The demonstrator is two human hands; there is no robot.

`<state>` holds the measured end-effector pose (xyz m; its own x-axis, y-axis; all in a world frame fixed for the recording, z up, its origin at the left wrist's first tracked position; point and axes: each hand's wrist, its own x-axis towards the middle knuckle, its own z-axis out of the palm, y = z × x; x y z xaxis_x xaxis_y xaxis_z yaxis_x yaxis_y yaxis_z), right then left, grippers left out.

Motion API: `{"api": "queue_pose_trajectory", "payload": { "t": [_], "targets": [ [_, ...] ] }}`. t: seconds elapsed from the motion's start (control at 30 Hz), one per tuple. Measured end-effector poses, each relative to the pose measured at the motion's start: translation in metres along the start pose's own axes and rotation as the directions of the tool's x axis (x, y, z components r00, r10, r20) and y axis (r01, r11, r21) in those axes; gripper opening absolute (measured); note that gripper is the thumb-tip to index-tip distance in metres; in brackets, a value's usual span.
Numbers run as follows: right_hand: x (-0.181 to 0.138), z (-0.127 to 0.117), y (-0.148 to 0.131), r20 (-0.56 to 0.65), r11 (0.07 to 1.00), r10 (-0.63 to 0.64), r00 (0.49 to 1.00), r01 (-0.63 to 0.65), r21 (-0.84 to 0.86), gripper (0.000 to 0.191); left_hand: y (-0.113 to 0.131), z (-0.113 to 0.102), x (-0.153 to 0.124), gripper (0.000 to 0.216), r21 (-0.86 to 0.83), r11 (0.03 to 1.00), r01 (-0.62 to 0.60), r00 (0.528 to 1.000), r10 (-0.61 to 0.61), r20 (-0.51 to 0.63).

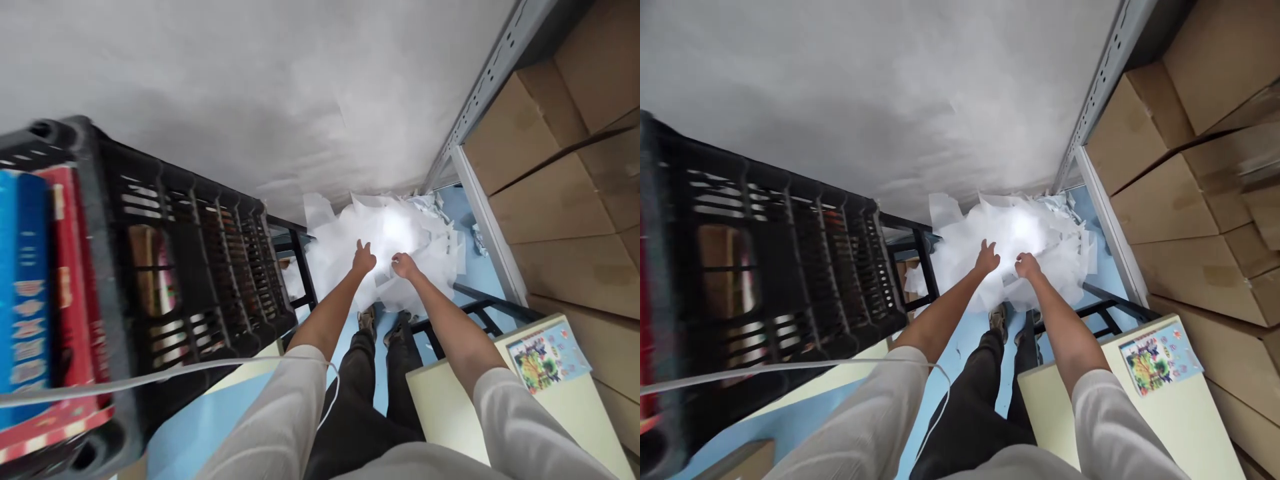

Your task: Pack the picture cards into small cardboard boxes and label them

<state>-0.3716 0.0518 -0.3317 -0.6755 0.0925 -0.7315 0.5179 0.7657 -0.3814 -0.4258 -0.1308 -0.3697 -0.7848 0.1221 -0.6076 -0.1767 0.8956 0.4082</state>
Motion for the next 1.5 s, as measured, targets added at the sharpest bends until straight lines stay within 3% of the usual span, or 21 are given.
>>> {"api": "queue_pose_trajectory", "payload": {
  "t": [0.17,0.27,0.37,0.5,0.57,0.63,0.77,0.87,0.93,0.97,1.0,1.1,1.13,1.17,1.2,1.27,1.37,1.43,1.5],
  "targets": [
    [0.027,0.01,0.015,-0.019,1.0,-0.022,1.0,0.022,0.003,0.033,-0.015,-0.015,0.055,0.073,-0.035,0.999,0.034,0.999,-0.035,-0.02],
    [0.035,0.012,0.024,-0.069,0.997,-0.041,0.997,0.045,0.058,0.029,-0.021,-0.014,0.07,0.07,-0.05,0.997,0.057,0.998,-0.055,0.037],
    [0.034,0.012,0.028,-0.12,0.985,-0.046,0.992,0.065,0.161,0.025,-0.019,-0.008,0.058,0.071,-0.057,0.998,0.011,0.999,-0.008,0.039],
    [0.021,0.0,0.016,-0.176,0.929,0.005,0.984,0.061,0.366,0.019,0.002,-0.009,0.007,0.075,-0.047,0.979,-0.198,0.979,0.195,-0.055],
    [0.011,-0.013,0.002,-0.217,0.877,0.046,0.975,0.065,0.476,0.024,0.019,-0.015,-0.025,0.079,0.009,0.935,-0.354,0.934,0.354,-0.036],
    [0.0,-0.029,-0.014,-0.252,0.822,0.11,0.961,0.055,0.567,0.043,0.037,-0.024,-0.056,0.08,0.055,0.864,-0.5,0.866,0.499,0.027],
    [-0.022,-0.067,-0.035,-0.249,0.782,0.206,0.946,-0.006,0.623,0.073,0.065,-0.046,-0.109,0.072,0.026,0.727,-0.687,0.723,0.678,0.132],
    [-0.04,-0.093,-0.035,-0.295,0.821,0.232,0.927,-0.024,0.57,0.061,0.071,-0.062,-0.14,0.066,-0.054,0.617,-0.785,0.6,0.779,0.181],
    [-0.057,-0.107,-0.033,-0.35,0.818,0.262,0.899,-0.014,0.575,0.047,0.071,-0.072,-0.156,0.062,-0.065,0.576,-0.815,0.551,0.804,0.223],
    [-0.066,-0.112,-0.032,-0.371,0.798,0.282,0.885,-0.002,0.602,0.042,0.07,-0.077,-0.164,0.059,-0.058,0.583,-0.811,0.556,0.797,0.238],
    [-0.077,-0.117,-0.032,-0.38,0.767,0.307,0.873,0.01,0.642,0.038,0.071,-0.081,-0.17,0.056,-0.049,0.62,-0.783,0.595,0.769,0.233],
    [-0.12,-0.124,-0.034,-0.352,0.624,0.359,0.864,0.058,0.779,0.03,0.082,-0.096,-0.183,0.045,-0.038,0.793,-0.609,0.784,0.608,0.123],
    [-0.136,-0.124,-0.035,-0.343,0.576,0.36,0.868,0.082,0.813,0.027,0.091,-0.102,-0.186,0.041,-0.051,0.834,-0.549,0.832,0.552,0.055],
    [-0.154,-0.124,-0.036,-0.342,0.536,0.355,0.87,0.111,0.837,0.024,0.103,-0.108,-0.188,0.04,-0.058,0.848,-0.526,0.85,0.527,-0.002],
    [-0.173,-0.123,-0.037,-0.357,0.506,0.343,0.869,0.149,0.849,0.021,0.117,-0.114,-0.19,0.035,-0.107,0.857,-0.504,0.863,0.494,-0.103],
    [-0.209,-0.12,-0.038,-0.425,0.492,0.323,0.846,0.233,0.839,0.02,0.15,-0.125,-0.195,0.034,-0.235,0.796,-0.558,0.828,0.521,-0.205],
    [-0.259,-0.115,-0.039,-0.543,0.544,0.311,0.78,0.322,0.775,0.022,0.2,-0.137,-0.213,0.045,-0.414,0.752,-0.513,0.846,0.523,-0.1],
    [-0.287,-0.113,-0.04,-0.59,0.576,0.302,0.749,0.349,0.739,0.022,0.226,-0.14,-0.232,0.041,-0.371,0.782,-0.501,0.848,0.53,-0.03],
    [-0.314,-0.114,-0.037,-0.614,0.582,0.293,0.733,0.373,0.723,0.022,0.245,-0.142,-0.255,0.026,-0.25,0.786,-0.565,0.814,0.58,-0.016]
  ]
}}
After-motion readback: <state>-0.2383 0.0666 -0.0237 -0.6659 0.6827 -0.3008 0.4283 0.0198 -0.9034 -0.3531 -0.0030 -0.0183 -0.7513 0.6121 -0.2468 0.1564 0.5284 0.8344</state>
